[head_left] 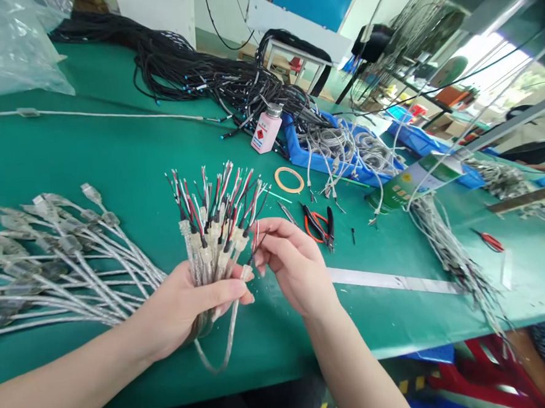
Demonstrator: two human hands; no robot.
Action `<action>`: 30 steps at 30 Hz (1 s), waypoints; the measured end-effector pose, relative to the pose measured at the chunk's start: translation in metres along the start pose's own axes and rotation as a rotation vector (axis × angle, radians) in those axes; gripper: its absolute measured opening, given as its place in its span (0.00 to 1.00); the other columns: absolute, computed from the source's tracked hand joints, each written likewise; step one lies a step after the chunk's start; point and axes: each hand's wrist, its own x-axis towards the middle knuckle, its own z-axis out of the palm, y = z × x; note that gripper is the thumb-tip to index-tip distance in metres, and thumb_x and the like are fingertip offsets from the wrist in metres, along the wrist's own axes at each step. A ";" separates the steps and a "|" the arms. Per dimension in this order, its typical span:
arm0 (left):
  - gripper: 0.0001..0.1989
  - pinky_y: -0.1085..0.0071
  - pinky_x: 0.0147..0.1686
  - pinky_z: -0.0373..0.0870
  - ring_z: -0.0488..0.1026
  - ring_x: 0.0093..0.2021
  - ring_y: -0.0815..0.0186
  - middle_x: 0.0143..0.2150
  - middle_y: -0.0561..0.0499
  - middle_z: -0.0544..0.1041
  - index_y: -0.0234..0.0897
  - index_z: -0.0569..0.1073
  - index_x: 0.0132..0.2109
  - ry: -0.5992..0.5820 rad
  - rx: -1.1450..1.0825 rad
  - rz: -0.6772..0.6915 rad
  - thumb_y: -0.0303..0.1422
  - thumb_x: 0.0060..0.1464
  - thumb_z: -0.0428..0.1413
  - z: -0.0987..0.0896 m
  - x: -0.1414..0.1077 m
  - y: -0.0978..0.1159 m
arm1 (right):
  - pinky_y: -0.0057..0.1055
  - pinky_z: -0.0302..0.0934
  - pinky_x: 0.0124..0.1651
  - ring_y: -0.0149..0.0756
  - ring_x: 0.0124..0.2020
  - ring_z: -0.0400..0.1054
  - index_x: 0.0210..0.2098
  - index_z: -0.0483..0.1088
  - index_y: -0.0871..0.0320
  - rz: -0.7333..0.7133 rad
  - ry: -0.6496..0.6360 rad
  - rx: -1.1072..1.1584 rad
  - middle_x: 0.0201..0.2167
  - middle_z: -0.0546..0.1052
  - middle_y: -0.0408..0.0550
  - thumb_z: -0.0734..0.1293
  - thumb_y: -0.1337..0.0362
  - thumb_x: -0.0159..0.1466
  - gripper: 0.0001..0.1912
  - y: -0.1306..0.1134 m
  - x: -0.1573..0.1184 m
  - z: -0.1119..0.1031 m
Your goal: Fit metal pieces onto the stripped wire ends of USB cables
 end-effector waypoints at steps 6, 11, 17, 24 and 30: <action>0.11 0.74 0.26 0.58 0.66 0.24 0.70 0.19 0.58 0.70 0.36 0.75 0.28 0.091 -0.015 -0.039 0.34 0.41 0.70 -0.001 -0.001 -0.002 | 0.22 0.60 0.25 0.24 0.23 0.64 0.34 0.76 0.57 0.076 -0.147 0.013 0.28 0.74 0.41 0.67 0.66 0.60 0.05 0.014 0.006 -0.010; 0.09 0.74 0.30 0.63 0.69 0.29 0.69 0.25 0.56 0.75 0.37 0.76 0.28 0.101 -0.032 -0.011 0.33 0.43 0.69 0.000 0.002 -0.004 | 0.24 0.61 0.26 0.25 0.25 0.66 0.35 0.77 0.56 0.140 -0.304 0.031 0.36 0.78 0.45 0.66 0.64 0.62 0.06 0.011 -0.001 -0.017; 0.07 0.72 0.37 0.68 0.72 0.32 0.67 0.27 0.54 0.77 0.37 0.77 0.29 -0.003 -0.041 0.031 0.32 0.45 0.68 0.001 0.006 -0.005 | 0.25 0.62 0.26 0.25 0.25 0.66 0.37 0.77 0.55 0.175 -0.360 0.078 0.40 0.79 0.46 0.67 0.63 0.63 0.06 0.012 -0.006 -0.019; 0.03 0.76 0.31 0.65 0.68 0.28 0.72 0.26 0.56 0.77 0.36 0.79 0.31 -0.021 -0.041 0.041 0.29 0.47 0.67 0.001 0.007 -0.003 | 0.22 0.64 0.27 0.24 0.27 0.68 0.36 0.74 0.55 0.134 -0.411 0.144 0.43 0.78 0.46 0.71 0.67 0.62 0.03 0.020 -0.003 -0.021; 0.07 0.77 0.25 0.61 0.65 0.25 0.72 0.23 0.55 0.74 0.38 0.80 0.33 0.043 -0.091 0.026 0.36 0.48 0.67 -0.002 0.004 -0.006 | 0.25 0.65 0.32 0.28 0.32 0.68 0.37 0.74 0.56 0.029 -0.351 0.141 0.35 0.74 0.44 0.73 0.66 0.59 0.07 0.019 -0.002 -0.021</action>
